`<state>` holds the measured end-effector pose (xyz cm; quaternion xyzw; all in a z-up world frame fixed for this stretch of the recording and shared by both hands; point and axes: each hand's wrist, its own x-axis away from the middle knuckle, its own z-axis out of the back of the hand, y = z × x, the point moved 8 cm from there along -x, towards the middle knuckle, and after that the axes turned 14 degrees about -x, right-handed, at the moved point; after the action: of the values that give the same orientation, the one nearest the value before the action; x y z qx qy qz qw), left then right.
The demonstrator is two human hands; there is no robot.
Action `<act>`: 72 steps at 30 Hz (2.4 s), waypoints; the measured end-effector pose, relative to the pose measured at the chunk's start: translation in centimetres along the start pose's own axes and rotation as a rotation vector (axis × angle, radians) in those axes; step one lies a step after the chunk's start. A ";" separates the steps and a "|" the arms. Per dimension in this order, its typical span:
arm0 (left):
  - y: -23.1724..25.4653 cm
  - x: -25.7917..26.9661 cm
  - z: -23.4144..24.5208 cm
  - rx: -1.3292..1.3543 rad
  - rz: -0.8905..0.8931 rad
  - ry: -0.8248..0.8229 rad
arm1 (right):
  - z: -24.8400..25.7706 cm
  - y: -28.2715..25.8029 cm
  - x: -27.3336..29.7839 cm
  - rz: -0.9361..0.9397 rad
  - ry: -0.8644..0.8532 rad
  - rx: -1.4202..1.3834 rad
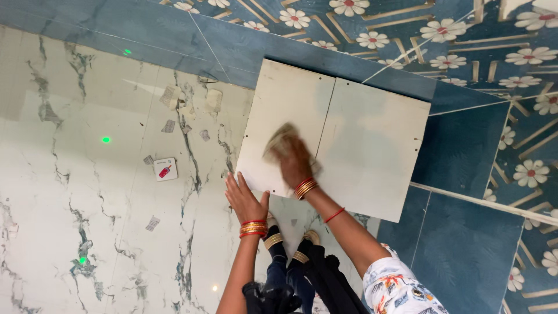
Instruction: The person cleans the surfaces of white cabinets and a desk using a cloth, first wiping the top of a small cabinet, then moving to a bathroom to wipe the front of a wall-mounted cabinet, and finally wiping a desk surface near a telephone and artificial flowers.
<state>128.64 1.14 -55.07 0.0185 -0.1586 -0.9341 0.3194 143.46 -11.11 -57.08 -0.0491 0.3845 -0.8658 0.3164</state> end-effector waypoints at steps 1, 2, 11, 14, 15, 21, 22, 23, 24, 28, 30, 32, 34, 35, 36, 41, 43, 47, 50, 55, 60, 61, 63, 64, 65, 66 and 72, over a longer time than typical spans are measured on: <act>0.0 -0.6 -0.6 -0.081 -0.001 -0.077 | 2.7 3.2 0.3 -0.119 0.127 0.042; 0.0 -1.0 -1.4 -0.162 -0.004 -0.155 | 4.6 5.6 1.1 -0.127 0.122 0.046; -0.1 -2.4 -3.4 -0.286 -0.016 -0.310 | 17.5 14.5 19.9 -0.508 0.576 0.252; -0.3 -2.3 -3.7 -0.312 0.010 -0.376 | 15.1 11.6 21.8 -0.576 0.600 0.210; -0.3 -2.5 -3.7 -0.314 0.013 -0.377 | 13.3 10.0 20.9 -0.533 0.555 0.181; -1.8 -3.9 -3.8 -0.233 -0.019 -0.291 | 0.4 1.0 9.4 -0.242 0.159 -0.092; -2.4 -4.2 -3.6 -0.170 0.025 -0.273 | -1.5 -0.9 7.6 -0.211 0.126 -0.120; -2.6 -4.8 -3.3 -0.103 0.067 -0.252 | -3.2 -2.7 5.8 -0.178 0.097 -0.144; -2.8 -5.5 -3.0 -0.102 0.063 -0.250 | -4.8 -4.6 4.2 -0.135 0.055 -0.166; -7.0 -4.5 -2.6 0.265 0.442 -0.329 | -8.5 -9.1 1.8 0.081 -0.095 -0.161; -7.2 -2.9 -2.0 0.411 0.482 -0.194 | -8.0 -8.6 2.8 0.126 -0.130 -0.152; -5.0 -1.4 0.6 0.253 0.175 0.092 | -6.9 -7.7 5.2 0.166 -0.173 -0.147; -2.9 -0.7 0.4 0.144 0.065 0.050 | -4.2 -4.7 8.3 0.123 -0.159 -0.223; -1.1 -0.5 0.4 0.032 -0.047 0.007 | -2.3 -3.1 10.3 0.087 -0.115 -0.218; -0.1 -0.5 0.8 0.034 -0.045 0.005 | 0.0 -1.6 12.3 0.051 -0.071 -0.213; 5.1 -2.7 -3.1 -0.418 -0.169 -0.544 | 10.4 7.5 20.0 -0.413 0.184 0.003; 5.8 -2.9 -3.9 -0.477 -0.183 -0.552 | 14.9 10.6 21.9 -0.551 0.414 -0.008; 5.6 -3.3 -5.8 -0.587 -0.213 -0.500 | 19.1 14.7 19.6 -0.434 0.540 0.179; 4.8 -3.3 -6.8 -0.541 -0.205 -0.560 | 20.8 19.6 15.0 -0.364 0.566 0.258; 4.8 -3.3 -7.5 -0.561 -0.184 -0.565 | 22.5 27.8 6.2 -0.558 0.649 0.312; 4.6 -3.0 -7.8 -0.568 -0.226 -0.467 | 16.8 24.4 -1.2 -0.516 0.676 0.298; 4.5 -3.0 -8.0 -0.569 -0.239 -0.461 | 15.0 22.4 -2.6 -0.459 0.672 0.240; 4.3 -3.1 -8.3 -0.573 -0.242 -0.455 | 11.0 18.1 -5.6 -0.390 0.575 0.158; 4.3 -3.0 -8.5 -0.563 -0.245 -0.455 | 9.2 15.9 -7.6 -0.331 0.525 0.138; 4.2 -2.7 -8.7 -0.553 -0.244 -0.458 | 7.6 13.7 -9.4 -0.271 0.472 0.117; 4.0 -2.5 -8.9 -0.556 -0.230 -0.460 | 6.4 12.0 -10.7 -0.265 0.462 0.107; 4.0 -2.7 -9.3 -0.561 -0.257 -0.399 | 0.7 6.1 -18.4 -0.061 0.203 -0.067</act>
<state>134.43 -2.79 -62.82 -0.2325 0.0480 -0.9590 0.1550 161.46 -3.82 -57.95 0.0165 0.4415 -0.8623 0.2474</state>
